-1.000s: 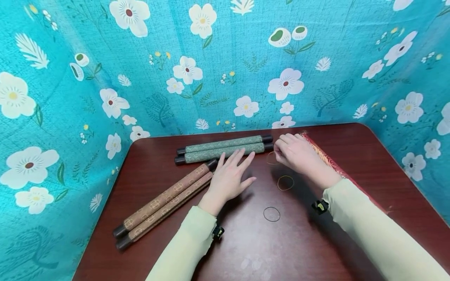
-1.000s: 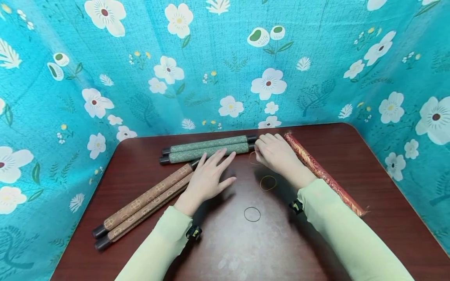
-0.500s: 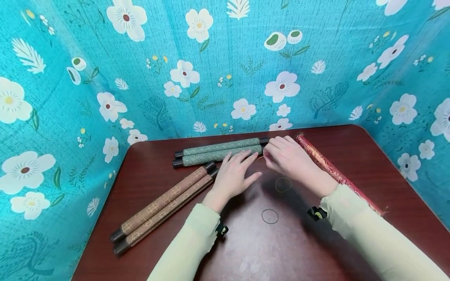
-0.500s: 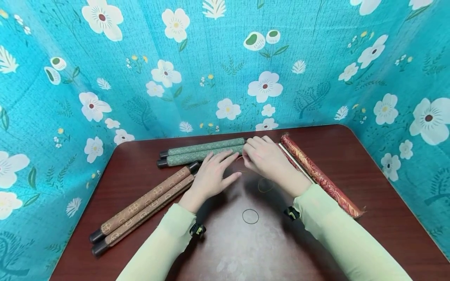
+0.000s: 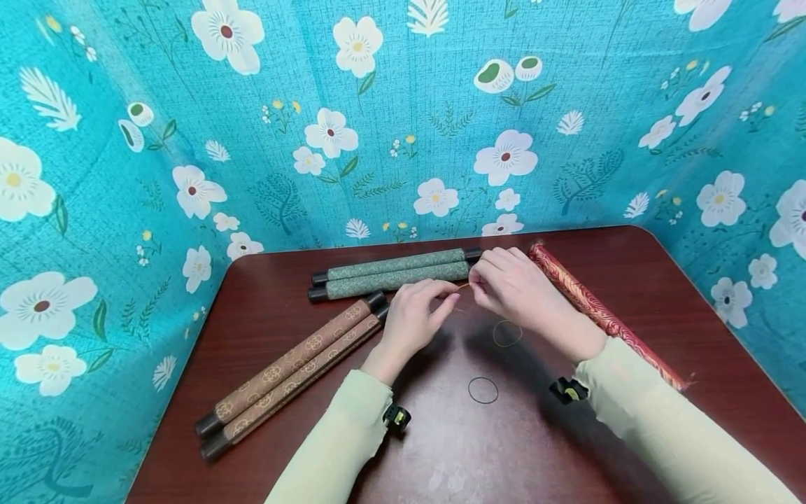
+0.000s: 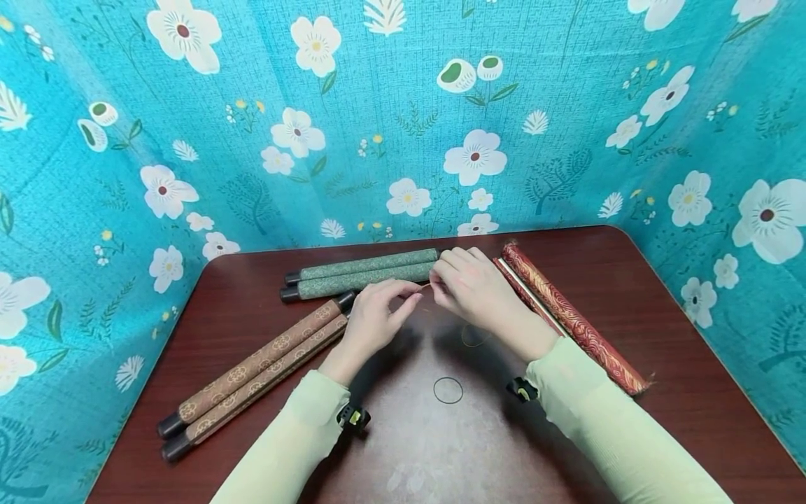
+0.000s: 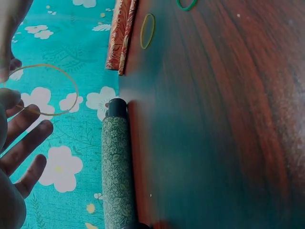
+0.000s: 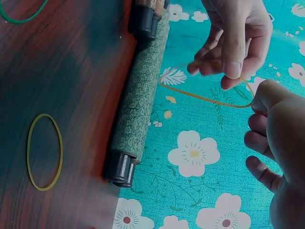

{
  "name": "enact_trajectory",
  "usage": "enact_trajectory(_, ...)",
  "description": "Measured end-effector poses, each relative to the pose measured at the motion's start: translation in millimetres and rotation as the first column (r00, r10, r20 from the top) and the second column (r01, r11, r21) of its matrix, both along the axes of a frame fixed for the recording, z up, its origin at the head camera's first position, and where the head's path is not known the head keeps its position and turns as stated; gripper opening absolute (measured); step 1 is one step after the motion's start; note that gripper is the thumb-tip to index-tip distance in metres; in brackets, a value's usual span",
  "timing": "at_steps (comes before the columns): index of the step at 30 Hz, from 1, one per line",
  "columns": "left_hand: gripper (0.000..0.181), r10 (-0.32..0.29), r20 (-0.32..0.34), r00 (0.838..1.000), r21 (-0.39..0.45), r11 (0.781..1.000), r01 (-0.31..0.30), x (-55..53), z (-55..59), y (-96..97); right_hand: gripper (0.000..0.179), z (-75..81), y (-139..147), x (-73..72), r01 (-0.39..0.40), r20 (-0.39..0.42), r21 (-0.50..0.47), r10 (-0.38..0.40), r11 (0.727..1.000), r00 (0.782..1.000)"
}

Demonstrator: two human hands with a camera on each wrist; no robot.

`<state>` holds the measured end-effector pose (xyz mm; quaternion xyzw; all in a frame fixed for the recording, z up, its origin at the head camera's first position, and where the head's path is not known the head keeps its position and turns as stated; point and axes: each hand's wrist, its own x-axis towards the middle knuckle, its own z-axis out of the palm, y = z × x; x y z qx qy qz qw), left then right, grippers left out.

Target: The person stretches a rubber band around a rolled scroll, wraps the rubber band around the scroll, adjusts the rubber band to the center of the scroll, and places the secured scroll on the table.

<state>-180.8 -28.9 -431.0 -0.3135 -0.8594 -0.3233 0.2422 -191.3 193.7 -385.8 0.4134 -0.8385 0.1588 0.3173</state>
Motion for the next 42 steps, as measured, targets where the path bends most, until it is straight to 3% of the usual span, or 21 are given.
enact_trajectory(6, 0.009, -0.025, 0.030, 0.999, 0.077, 0.997, 0.023, -0.5, 2.7, -1.9, 0.008, 0.7, 1.9, 2.8, 0.009, 0.028, -0.042, -0.008, 0.999, 1.000)
enact_trajectory(15, 0.010, -0.047, 0.052, 0.998, 0.060, 0.997, 0.044, -2.0, 19.1, -0.9, 0.012, -6.7, 5.9, 7.8, 0.019, 0.169, -0.145, 0.005, 0.989, 0.986)
enact_trajectory(21, 0.010, -0.071, 0.044, 0.997, 0.034, 0.997, 0.069, -2.2, 33.9, -1.2, 0.017, -11.3, 10.8, 12.2, 0.060, 0.300, -0.217, 0.008, 0.974, 0.954)
enact_trajectory(24, 0.010, -0.073, 0.034, 0.997, 0.033, 0.997, 0.072, -3.5, 39.4, -2.0, 0.021, -12.3, 11.8, 14.7, 0.089, 0.414, -0.247, 0.022, 0.965, 0.910)
enact_trajectory(26, 0.010, -0.071, 0.031, 0.997, 0.035, 0.997, 0.070, -4.0, 42.7, -2.9, 0.024, -13.2, 11.1, 16.6, 0.114, 0.505, -0.276, 0.042, 0.954, 0.862)
enact_trajectory(30, 0.010, -0.080, 0.037, 0.996, 0.048, 0.996, 0.078, -5.3, 49.8, -3.6, 0.032, -18.3, 7.3, 20.2, 0.160, 0.674, -0.419, 0.188, 0.894, 0.714)
enact_trajectory(33, 0.011, -0.093, 0.047, 0.995, 0.061, 0.994, 0.090, -7.0, 53.7, -3.6, 0.036, -23.3, 2.3, 20.9, 0.169, 0.710, -0.549, 0.351, 0.818, 0.610)
enact_trajectory(34, 0.011, -0.094, 0.052, 0.994, 0.064, 0.994, 0.090, -7.6, 54.6, -3.6, 0.037, -24.6, 0.3, 21.3, 0.163, 0.704, -0.585, 0.398, 0.794, 0.589)
enact_trajectory(37, 0.011, -0.094, 0.070, 0.993, 0.073, 0.993, 0.088, -9.0, 57.3, -3.3, 0.036, -27.8, -5.4, 21.2, 0.145, 0.670, -0.663, 0.496, 0.734, 0.552)
enact_trajectory(42, 0.011, -0.091, 0.098, 0.991, 0.090, 0.992, 0.083, -11.4, 59.6, -2.6, 0.031, -29.4, -12.7, 22.3, 0.193, 0.636, -0.734, 0.560, 0.651, 0.531)
